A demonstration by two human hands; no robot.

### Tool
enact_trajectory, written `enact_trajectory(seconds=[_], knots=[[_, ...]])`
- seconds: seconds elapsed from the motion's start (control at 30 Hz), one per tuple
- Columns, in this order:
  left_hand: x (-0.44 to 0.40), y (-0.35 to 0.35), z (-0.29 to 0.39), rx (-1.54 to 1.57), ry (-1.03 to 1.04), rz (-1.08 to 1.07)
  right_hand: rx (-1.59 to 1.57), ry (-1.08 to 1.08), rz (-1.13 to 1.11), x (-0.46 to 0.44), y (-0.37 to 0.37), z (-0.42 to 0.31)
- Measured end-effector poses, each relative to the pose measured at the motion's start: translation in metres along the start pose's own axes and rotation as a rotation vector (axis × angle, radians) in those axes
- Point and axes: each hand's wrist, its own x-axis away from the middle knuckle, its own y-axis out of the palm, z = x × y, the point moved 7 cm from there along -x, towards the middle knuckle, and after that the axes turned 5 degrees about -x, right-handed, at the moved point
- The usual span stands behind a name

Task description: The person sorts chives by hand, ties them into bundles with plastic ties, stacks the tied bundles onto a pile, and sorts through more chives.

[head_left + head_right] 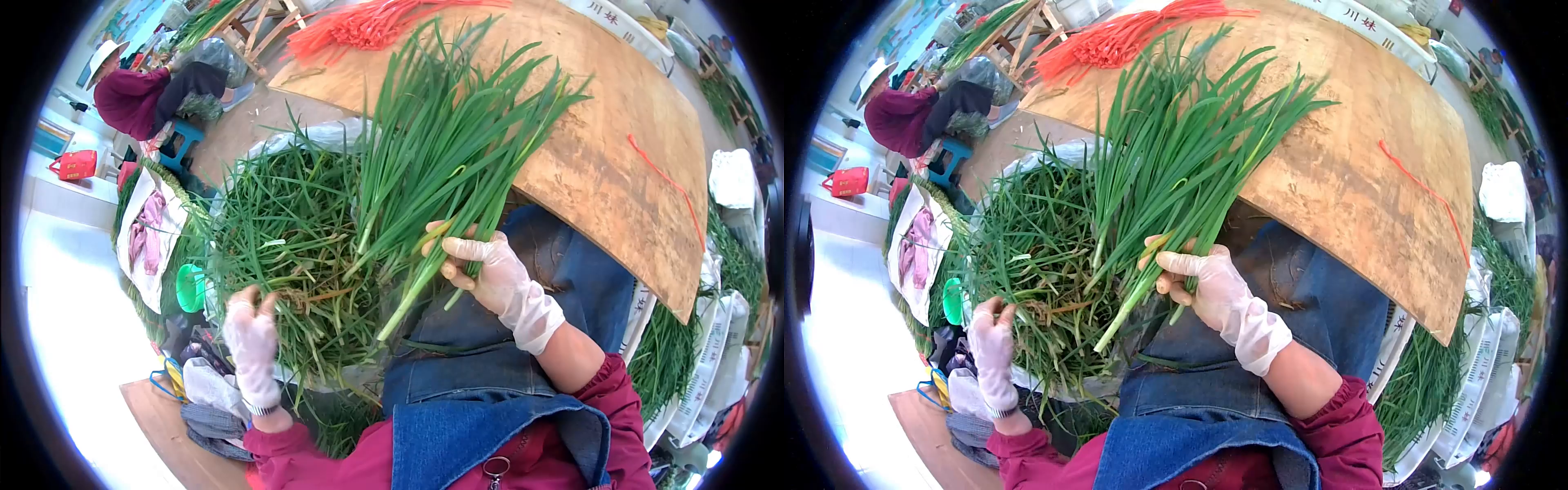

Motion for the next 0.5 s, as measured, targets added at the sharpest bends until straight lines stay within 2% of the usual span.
enact_trajectory(seconds=[0.03, 0.07, 0.13, 0.2, 0.23, 0.3, 0.5], knots=[[0.006, 0.012, 0.018, 0.494, -0.12, -0.177, -0.009, 0.006, -0.016, 0.001, -0.001, 0.001], [0.016, 0.018, 0.05, 0.74, -0.246, -0.482, -0.006, 0.001, -0.044, 0.003, 0.0, 0.001], [0.031, 0.032, 0.104, 1.001, -0.298, -0.864, 0.001, -0.014, -0.111, 0.006, 0.005, -0.002], [0.039, 0.052, 0.135, 1.106, -0.247, -1.013, 0.01, -0.021, -0.146, 0.009, 0.004, -0.004], [0.045, 0.054, 0.15, 1.218, -0.302, -1.128, 0.012, -0.029, -0.159, 0.011, 0.003, -0.006], [0.054, 0.064, 0.159, 1.457, -0.389, -1.177, 0.031, -0.044, -0.094, 0.013, -0.001, -0.009], [0.057, 0.057, 0.162, 1.198, -0.335, -0.894, 0.195, 0.059, 0.071, 0.024, 0.005, -0.006]])
